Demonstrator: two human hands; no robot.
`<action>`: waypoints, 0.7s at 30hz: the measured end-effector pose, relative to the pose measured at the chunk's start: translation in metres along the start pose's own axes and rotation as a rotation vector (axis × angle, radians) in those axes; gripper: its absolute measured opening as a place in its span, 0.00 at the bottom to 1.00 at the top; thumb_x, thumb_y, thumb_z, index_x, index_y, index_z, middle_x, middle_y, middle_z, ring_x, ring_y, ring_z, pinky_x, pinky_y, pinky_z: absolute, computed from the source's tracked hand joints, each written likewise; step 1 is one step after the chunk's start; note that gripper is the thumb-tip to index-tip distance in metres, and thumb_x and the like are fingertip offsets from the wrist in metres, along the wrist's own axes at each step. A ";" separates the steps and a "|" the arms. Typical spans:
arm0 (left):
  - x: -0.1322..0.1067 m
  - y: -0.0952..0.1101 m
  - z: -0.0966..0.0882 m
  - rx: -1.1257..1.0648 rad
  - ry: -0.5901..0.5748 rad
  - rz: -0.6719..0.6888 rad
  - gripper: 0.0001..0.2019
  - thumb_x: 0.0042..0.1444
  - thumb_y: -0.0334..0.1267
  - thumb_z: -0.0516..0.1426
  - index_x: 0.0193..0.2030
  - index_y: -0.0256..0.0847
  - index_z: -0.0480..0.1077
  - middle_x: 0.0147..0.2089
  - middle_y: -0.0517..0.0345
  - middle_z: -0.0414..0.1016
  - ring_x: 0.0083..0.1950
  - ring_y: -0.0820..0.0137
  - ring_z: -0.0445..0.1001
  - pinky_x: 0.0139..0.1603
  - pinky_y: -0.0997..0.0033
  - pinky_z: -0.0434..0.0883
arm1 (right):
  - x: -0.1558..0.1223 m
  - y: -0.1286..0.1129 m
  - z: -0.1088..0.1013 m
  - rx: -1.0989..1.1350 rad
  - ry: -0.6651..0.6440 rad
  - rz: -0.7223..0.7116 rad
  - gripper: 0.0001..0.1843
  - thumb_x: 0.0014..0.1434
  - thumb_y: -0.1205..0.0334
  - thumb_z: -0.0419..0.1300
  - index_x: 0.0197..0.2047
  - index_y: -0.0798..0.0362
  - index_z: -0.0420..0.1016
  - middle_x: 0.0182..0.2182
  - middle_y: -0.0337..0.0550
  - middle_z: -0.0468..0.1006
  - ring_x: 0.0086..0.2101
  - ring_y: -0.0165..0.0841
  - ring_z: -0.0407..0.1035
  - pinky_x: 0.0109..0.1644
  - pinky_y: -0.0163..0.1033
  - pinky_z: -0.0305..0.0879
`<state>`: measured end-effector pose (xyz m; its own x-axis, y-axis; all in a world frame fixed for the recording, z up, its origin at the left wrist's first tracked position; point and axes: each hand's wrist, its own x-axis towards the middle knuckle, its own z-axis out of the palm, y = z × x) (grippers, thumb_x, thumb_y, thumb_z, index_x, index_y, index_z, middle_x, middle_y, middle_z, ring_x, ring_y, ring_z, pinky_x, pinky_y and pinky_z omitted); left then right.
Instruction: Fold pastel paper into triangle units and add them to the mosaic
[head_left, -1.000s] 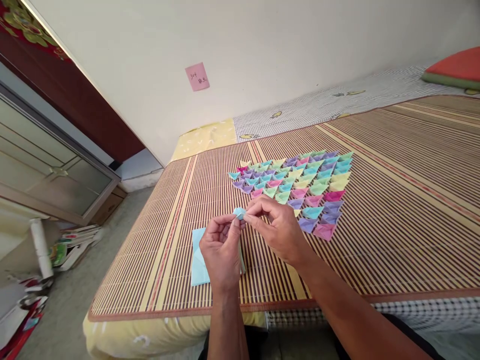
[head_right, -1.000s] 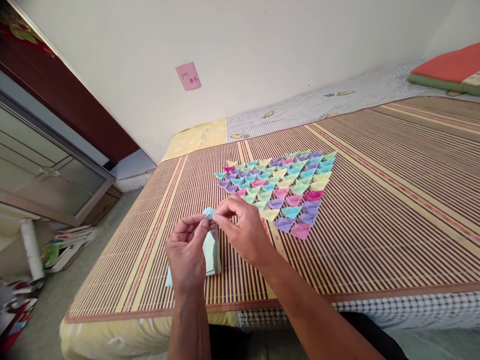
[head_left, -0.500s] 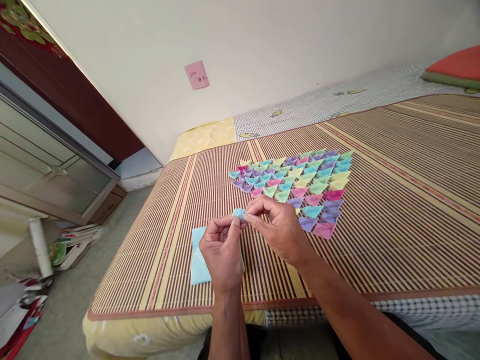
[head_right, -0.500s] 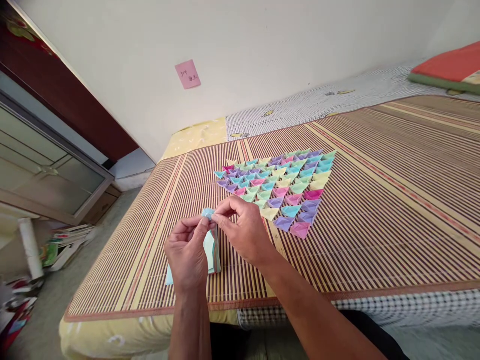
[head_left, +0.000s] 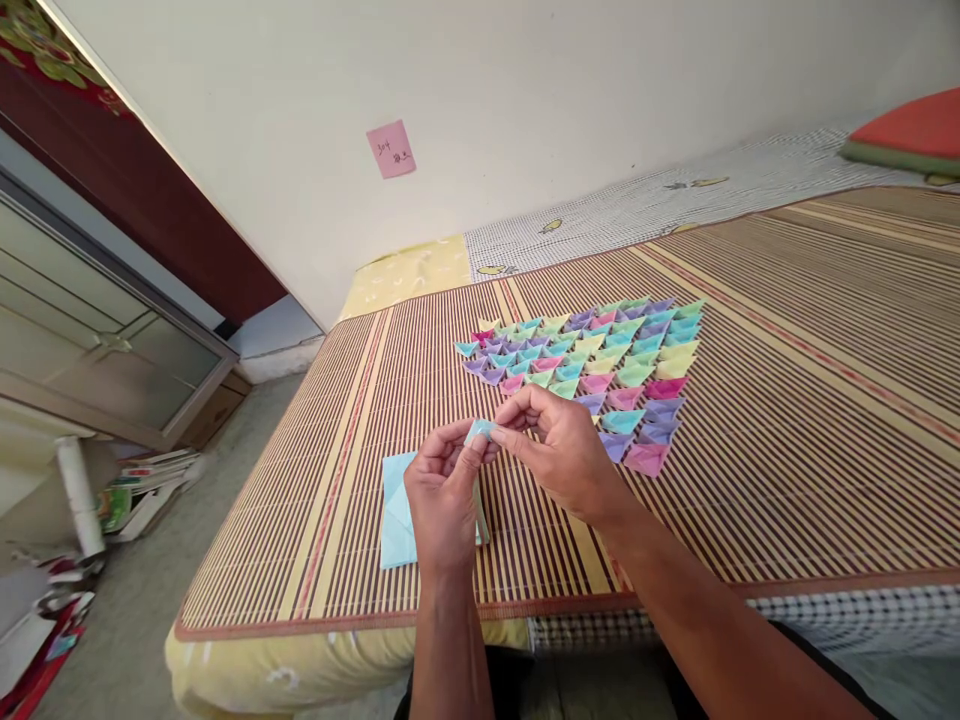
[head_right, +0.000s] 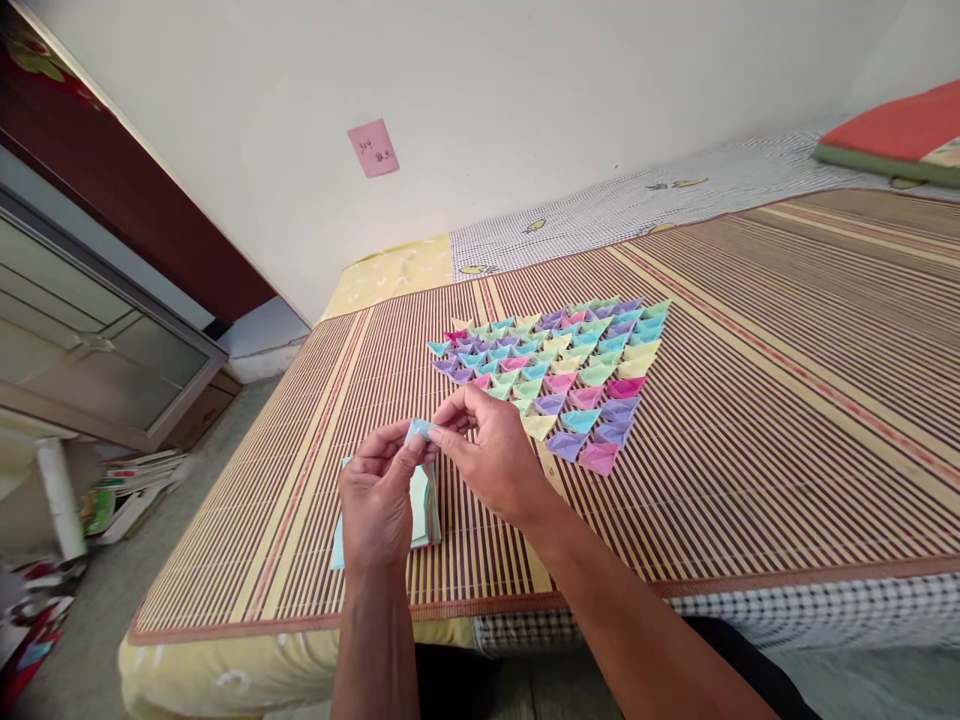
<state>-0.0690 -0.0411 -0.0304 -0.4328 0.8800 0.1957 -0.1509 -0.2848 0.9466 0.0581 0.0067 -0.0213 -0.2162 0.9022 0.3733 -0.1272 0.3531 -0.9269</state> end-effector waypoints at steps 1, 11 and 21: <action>0.001 -0.001 -0.002 0.002 -0.024 -0.014 0.08 0.56 0.38 0.70 0.39 0.38 0.81 0.34 0.57 0.84 0.35 0.73 0.81 0.41 0.75 0.79 | 0.000 0.000 -0.001 -0.004 -0.014 0.004 0.04 0.59 0.64 0.67 0.36 0.52 0.75 0.30 0.38 0.78 0.32 0.33 0.75 0.38 0.40 0.73; -0.003 -0.003 0.000 -0.022 0.034 -0.009 0.06 0.56 0.38 0.69 0.33 0.39 0.79 0.28 0.61 0.78 0.31 0.75 0.75 0.37 0.77 0.74 | 0.000 -0.006 -0.006 -0.104 -0.156 -0.017 0.14 0.68 0.57 0.62 0.31 0.52 0.75 0.26 0.37 0.76 0.30 0.32 0.70 0.35 0.38 0.64; 0.002 -0.008 0.000 -0.046 0.022 -0.079 0.11 0.56 0.43 0.70 0.37 0.37 0.79 0.31 0.57 0.81 0.32 0.73 0.77 0.37 0.76 0.75 | 0.004 0.010 -0.008 -0.154 -0.171 -0.028 0.14 0.69 0.57 0.58 0.32 0.53 0.73 0.26 0.36 0.71 0.29 0.31 0.64 0.34 0.38 0.59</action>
<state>-0.0685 -0.0371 -0.0374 -0.4374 0.8919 0.1150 -0.2257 -0.2326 0.9460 0.0638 0.0159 -0.0297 -0.3773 0.8410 0.3878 0.0110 0.4227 -0.9062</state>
